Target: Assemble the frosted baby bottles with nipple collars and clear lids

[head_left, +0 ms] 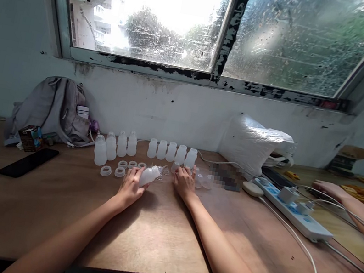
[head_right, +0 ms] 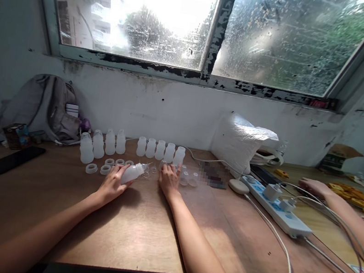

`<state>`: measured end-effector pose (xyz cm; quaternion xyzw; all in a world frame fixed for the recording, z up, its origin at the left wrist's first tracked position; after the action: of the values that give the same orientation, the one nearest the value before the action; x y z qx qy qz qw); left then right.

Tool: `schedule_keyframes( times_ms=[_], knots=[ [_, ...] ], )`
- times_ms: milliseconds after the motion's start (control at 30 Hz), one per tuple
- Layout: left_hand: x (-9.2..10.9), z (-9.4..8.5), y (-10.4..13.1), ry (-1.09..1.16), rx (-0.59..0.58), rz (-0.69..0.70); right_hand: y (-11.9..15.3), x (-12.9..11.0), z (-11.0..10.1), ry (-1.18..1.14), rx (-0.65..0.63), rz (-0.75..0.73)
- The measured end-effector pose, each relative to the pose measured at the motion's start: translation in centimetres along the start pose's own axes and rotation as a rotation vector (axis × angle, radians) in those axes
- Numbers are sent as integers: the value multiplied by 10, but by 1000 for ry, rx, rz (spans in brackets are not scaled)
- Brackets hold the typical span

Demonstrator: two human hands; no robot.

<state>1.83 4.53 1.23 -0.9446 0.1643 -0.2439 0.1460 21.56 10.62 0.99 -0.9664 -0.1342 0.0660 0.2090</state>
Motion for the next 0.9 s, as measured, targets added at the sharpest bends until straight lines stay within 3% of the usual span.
schedule_keyframes(
  times_ms=[167,467,567,667,767,900],
  knots=[
    [0,-2,0,-50,19,13,-4,4,-5,5,85,38],
    [3,-8,0,-125,-23,12,-45,12,4,-29,-68,125],
    [3,-9,-1,-124,-32,-3,-38,11,-3,-357,68,129],
    [2,-9,-1,-110,-49,-25,-19,12,-3,-970,154,214],
    [3,-5,0,-100,-78,-20,-3,2,6,-1501,80,290],
    [3,-1,1,-92,-86,25,5,-17,4,-1802,-49,214]
  ],
)
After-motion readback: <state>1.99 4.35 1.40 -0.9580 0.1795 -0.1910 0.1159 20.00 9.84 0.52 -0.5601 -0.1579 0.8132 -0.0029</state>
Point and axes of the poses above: each hand's wrist, its own y-axis away from the middle knuckle, its own z-axis out of the palm, x = y × z, the point moved 5 cm from there along -y, towards the middle knuckle, and after that the axes turned 11 degrees about -x, right-handed, at the moved point
